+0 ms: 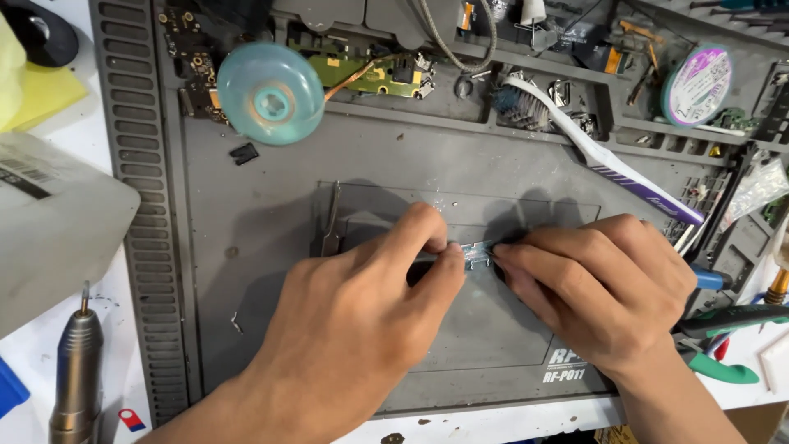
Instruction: Performing final soldering steps on a small circuit board, including cleaning and applying solder
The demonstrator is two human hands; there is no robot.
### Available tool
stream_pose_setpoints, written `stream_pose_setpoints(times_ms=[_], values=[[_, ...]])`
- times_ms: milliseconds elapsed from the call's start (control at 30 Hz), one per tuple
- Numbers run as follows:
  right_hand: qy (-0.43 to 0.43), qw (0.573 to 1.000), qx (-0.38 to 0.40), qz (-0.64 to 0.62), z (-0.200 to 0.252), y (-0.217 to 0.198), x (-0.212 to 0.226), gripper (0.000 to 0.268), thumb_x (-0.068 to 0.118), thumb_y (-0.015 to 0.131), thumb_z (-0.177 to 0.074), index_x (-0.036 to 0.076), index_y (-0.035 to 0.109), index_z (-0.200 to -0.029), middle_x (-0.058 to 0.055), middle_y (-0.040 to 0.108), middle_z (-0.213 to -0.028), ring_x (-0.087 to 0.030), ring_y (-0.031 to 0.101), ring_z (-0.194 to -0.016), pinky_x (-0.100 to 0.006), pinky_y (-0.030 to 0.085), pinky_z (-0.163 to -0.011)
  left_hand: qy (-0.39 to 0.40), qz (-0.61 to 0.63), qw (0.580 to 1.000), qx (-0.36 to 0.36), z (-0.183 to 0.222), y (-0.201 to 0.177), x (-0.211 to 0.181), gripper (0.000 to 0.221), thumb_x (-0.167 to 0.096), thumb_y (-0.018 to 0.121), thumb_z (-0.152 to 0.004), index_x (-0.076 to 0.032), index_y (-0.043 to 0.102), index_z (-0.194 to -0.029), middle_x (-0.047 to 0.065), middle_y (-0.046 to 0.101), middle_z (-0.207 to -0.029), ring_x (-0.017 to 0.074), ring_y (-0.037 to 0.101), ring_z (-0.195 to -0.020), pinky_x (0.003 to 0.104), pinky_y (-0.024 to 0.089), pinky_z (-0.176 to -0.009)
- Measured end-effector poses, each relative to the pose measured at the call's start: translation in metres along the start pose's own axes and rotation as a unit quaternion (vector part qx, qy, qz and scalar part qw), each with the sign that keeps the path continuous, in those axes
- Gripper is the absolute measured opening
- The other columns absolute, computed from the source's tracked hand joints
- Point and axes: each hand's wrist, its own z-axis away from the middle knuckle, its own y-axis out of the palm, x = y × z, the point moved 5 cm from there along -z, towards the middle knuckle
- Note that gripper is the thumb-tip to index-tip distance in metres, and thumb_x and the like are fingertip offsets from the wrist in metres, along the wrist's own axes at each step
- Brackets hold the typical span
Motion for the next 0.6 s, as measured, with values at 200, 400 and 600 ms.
stream_pose_setpoints(times_ms=[200,400,600], values=[[0.002,1.0,0.015,0.008,-0.0038,0.0011,0.0006,0.014,0.014,0.067,-0.101,0.012,0.079,-0.094,-0.003,0.073,-0.087,-0.023,0.052,-0.065,-0.033,0.041,-0.06,-0.032,0.035,0.998,0.027,0.0005,0.002,0.003,0.019,0.005,0.062,-0.087,-0.007,0.059,-0.101,0.007,0.05,-0.103,0.0283,0.049,-0.041,0.046,0.034,-0.023],[0.003,1.0,0.02,0.011,-0.0053,0.0004,0.0011,0.015,0.01,0.067,-0.101,0.014,0.08,-0.095,-0.002,0.073,-0.087,-0.023,0.05,-0.064,-0.033,0.042,-0.06,-0.033,0.033,0.999,0.019,0.0007,0.0027,0.0029,0.017,0.004,0.061,-0.088,-0.009,0.057,-0.098,0.007,0.049,-0.102,0.0276,0.048,-0.043,0.046,0.033,-0.024],[-0.022,1.0,0.0,0.003,-0.0077,0.0007,0.0003,0.016,0.009,0.068,-0.1,0.016,0.079,-0.092,0.0,0.074,-0.084,-0.023,0.046,-0.061,-0.033,0.039,-0.057,-0.031,0.025,0.999,0.017,0.0012,0.0015,0.0024,0.017,0.004,0.062,-0.088,-0.008,0.056,-0.099,0.007,0.048,-0.102,0.029,0.046,-0.039,0.046,0.033,-0.025]])
